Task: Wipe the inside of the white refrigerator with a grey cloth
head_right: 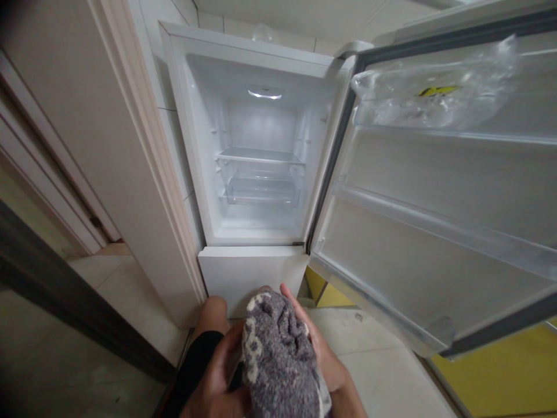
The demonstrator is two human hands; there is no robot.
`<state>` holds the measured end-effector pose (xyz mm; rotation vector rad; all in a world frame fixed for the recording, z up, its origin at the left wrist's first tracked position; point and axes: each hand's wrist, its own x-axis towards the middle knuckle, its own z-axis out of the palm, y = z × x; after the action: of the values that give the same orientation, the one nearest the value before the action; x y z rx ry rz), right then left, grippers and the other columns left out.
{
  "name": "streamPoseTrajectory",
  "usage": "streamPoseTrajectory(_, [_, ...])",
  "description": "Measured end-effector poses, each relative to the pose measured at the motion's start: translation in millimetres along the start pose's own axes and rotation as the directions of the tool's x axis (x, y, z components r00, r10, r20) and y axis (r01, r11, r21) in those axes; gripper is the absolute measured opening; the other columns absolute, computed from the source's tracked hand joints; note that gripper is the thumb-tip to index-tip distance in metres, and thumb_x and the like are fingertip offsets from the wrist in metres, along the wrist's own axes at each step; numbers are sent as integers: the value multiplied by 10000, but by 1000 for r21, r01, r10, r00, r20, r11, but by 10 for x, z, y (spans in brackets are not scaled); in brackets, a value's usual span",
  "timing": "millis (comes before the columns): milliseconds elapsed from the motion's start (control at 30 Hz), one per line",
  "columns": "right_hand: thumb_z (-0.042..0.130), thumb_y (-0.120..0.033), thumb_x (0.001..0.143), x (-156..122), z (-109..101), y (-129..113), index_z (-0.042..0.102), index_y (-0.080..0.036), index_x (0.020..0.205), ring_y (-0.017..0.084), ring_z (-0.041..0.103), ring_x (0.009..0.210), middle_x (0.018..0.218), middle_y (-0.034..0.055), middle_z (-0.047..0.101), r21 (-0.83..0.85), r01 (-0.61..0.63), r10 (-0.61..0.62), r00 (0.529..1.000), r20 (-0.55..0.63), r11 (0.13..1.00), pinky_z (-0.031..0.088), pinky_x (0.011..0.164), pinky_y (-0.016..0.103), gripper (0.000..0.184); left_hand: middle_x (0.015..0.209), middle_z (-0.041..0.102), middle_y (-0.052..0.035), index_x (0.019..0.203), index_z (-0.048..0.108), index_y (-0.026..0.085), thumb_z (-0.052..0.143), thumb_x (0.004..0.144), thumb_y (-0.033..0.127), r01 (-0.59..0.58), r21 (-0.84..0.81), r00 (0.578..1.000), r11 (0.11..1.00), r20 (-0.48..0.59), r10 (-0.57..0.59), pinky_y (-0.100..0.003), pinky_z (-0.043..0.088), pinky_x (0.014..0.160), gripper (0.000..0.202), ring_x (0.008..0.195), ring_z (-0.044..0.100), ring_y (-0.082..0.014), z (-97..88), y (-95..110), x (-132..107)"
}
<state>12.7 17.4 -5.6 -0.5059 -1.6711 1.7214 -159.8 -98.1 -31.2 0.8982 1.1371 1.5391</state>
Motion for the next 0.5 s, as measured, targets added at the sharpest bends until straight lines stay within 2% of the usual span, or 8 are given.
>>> streamPoseTrajectory(67, [809,-711,671,-38,-46,92,400,-335,1574,342,561,1383,1555,84,532,-35,-28,27,999,-33,999,415,1202,529,1060,1403,664,-136,1389,620,287,942,496,551,33,-8,998,999,54,-33,-551,372,1234,986,1400,528,-423,-4,40,19])
streamPoseTrajectory(133, [788,-736,668,-56,-81,166,502,-320,1521,357,585,1352,1507,102,580,-66,-66,60,994,-91,996,443,1180,538,991,1403,665,-129,1402,606,281,941,530,506,68,18,995,998,74,-69,-523,373,1236,961,1397,533,-407,16,96,33])
streamPoseTrajectory(267, [793,-752,623,-58,-149,314,744,-344,1249,380,647,1257,1331,89,714,-21,-122,109,940,-323,992,496,1118,556,749,1420,653,-120,1403,596,254,887,627,496,76,51,985,996,150,-83,-482,396,1223,863,1372,558,-375,113,189,39])
streamPoseTrajectory(333, [833,-693,609,-75,-193,390,771,-365,1173,379,670,1218,1278,65,744,8,-122,117,920,-374,992,521,1087,537,655,1427,645,-121,1419,577,248,856,667,508,67,74,984,995,159,-78,-477,395,1224,843,1371,558,-364,159,190,45])
streamPoseTrajectory(500, [807,-627,682,-160,-278,448,755,-342,1175,355,666,1223,1270,56,749,0,-96,88,911,-403,995,516,1087,490,572,1366,678,-112,1378,588,246,803,733,515,33,199,989,979,132,-61,-434,465,1162,731,1317,598,-333,228,106,104])
